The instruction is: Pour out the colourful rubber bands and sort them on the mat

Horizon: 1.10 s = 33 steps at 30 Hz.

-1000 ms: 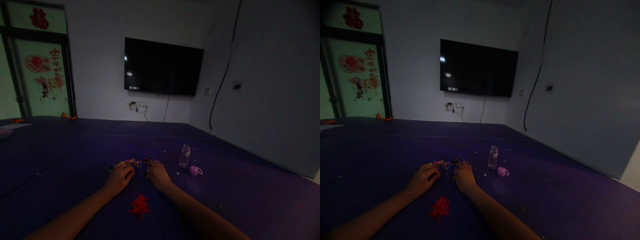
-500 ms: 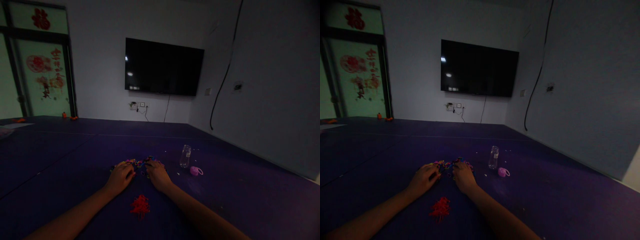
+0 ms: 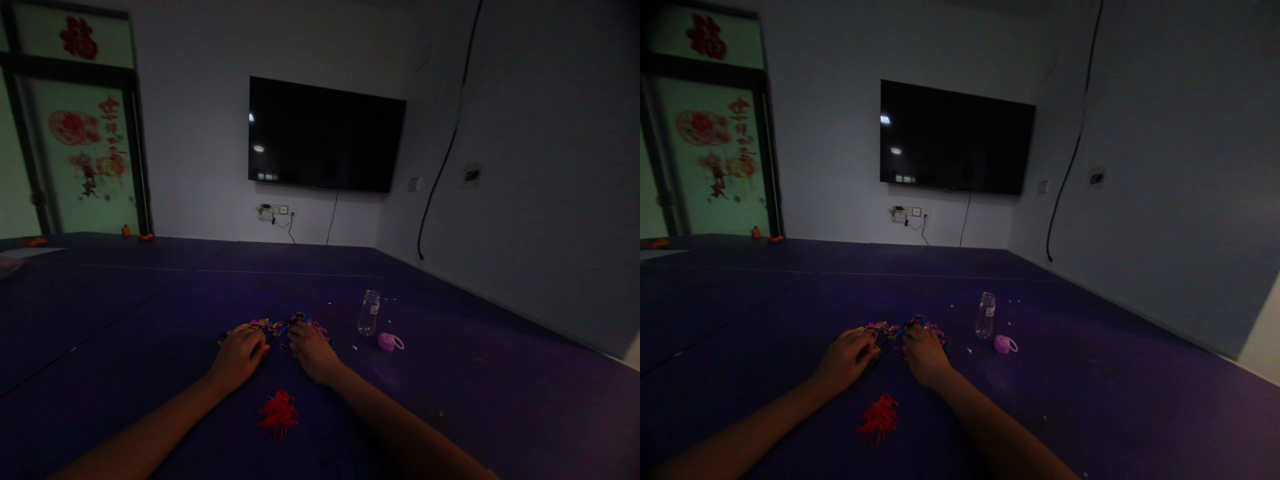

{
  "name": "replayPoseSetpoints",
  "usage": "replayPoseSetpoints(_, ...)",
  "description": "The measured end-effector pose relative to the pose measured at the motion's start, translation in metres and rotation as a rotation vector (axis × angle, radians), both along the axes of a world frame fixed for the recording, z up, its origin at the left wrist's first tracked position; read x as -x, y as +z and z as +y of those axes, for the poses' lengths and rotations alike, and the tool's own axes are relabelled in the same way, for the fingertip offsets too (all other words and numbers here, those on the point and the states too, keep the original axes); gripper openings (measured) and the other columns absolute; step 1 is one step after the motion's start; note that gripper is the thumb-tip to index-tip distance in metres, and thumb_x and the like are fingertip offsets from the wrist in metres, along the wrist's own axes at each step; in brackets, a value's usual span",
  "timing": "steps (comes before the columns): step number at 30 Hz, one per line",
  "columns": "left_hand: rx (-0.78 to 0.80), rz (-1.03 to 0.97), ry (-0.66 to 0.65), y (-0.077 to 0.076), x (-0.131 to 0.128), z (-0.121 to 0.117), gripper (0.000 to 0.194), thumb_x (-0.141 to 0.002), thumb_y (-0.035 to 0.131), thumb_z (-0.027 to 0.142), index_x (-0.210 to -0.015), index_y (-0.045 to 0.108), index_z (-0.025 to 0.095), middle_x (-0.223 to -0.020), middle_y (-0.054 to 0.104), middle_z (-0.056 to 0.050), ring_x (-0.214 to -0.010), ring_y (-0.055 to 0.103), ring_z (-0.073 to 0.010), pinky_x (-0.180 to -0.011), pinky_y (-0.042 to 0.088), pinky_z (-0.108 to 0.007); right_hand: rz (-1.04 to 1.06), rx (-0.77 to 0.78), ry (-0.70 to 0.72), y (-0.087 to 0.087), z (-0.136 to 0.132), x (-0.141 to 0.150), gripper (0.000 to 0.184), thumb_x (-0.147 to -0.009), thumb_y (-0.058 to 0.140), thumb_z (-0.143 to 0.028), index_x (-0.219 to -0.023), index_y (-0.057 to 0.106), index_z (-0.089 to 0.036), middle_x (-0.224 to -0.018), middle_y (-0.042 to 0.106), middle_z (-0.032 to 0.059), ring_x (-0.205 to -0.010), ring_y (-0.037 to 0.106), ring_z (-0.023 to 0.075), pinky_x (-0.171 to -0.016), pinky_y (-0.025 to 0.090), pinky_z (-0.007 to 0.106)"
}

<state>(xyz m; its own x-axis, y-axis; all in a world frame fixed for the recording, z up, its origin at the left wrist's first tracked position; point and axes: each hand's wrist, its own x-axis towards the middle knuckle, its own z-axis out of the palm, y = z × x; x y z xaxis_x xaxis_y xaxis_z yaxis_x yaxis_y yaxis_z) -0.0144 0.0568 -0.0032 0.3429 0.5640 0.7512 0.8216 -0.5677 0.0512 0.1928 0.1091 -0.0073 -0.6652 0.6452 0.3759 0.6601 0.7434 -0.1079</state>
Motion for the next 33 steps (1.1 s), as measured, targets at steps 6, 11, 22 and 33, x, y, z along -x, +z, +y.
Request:
replayPoseSetpoints(6, 0.010, 0.001, 0.015, 0.001, 0.000, -0.001, 0.015, -0.083, 0.047, 0.016, -0.069, 0.047, 0.021, -0.066, 0.060, -0.001, -0.065, 0.058, -0.0190, -0.066, 0.045, -0.033, 0.023, -0.010, 0.089, 0.000, 0.000, -0.001, 0.032, -0.091, 0.041, -0.020, -0.116, 0.061, -0.018, -0.125, 0.057, 0.0099, -0.121, 0.046, 0.0216, -0.102, 0.034, 0.037)
replayPoseSetpoints(11, 0.029, -0.005, 0.032, 0.001, 0.000, -0.001, 0.016, -0.084, 0.046, 0.018, -0.069, 0.047, 0.021, -0.068, 0.061, -0.001, -0.067, 0.058, -0.0191, -0.066, 0.045, -0.032, 0.043, -0.005, 0.022, -0.001, -0.002, -0.001, 0.035, -0.092, 0.039, -0.023, -0.120, 0.059, -0.019, -0.130, 0.054, 0.0102, -0.124, 0.043, 0.0234, -0.103, 0.033, 0.041)
replayPoseSetpoints(22, 0.049, -0.068, 0.008, 0.004, -0.002, -0.004, 0.013, -0.085, 0.047, 0.020, -0.072, 0.049, 0.021, -0.068, 0.060, 0.000, -0.068, 0.058, -0.0189, -0.069, 0.046, -0.032, 0.040, 0.023, 0.097, 0.004, -0.005, 0.000, 0.033, -0.092, 0.038, -0.021, -0.115, 0.062, -0.019, -0.126, 0.058, 0.0086, -0.121, 0.047, 0.0218, -0.102, 0.034, 0.038)
replayPoseSetpoints(33, -0.011, -0.015, 0.013, 0.002, 0.000, -0.001, 0.020, -0.087, 0.043, 0.019, -0.067, 0.047, 0.021, -0.064, 0.059, -0.001, -0.064, 0.056, -0.0183, -0.064, 0.045, -0.031, 0.100, -0.009, -0.023, 0.010, -0.009, 0.001, 0.027, -0.092, 0.039, -0.018, -0.092, 0.066, -0.017, -0.113, 0.063, 0.0094, -0.109, 0.054, 0.0201, -0.094, 0.039, 0.034)
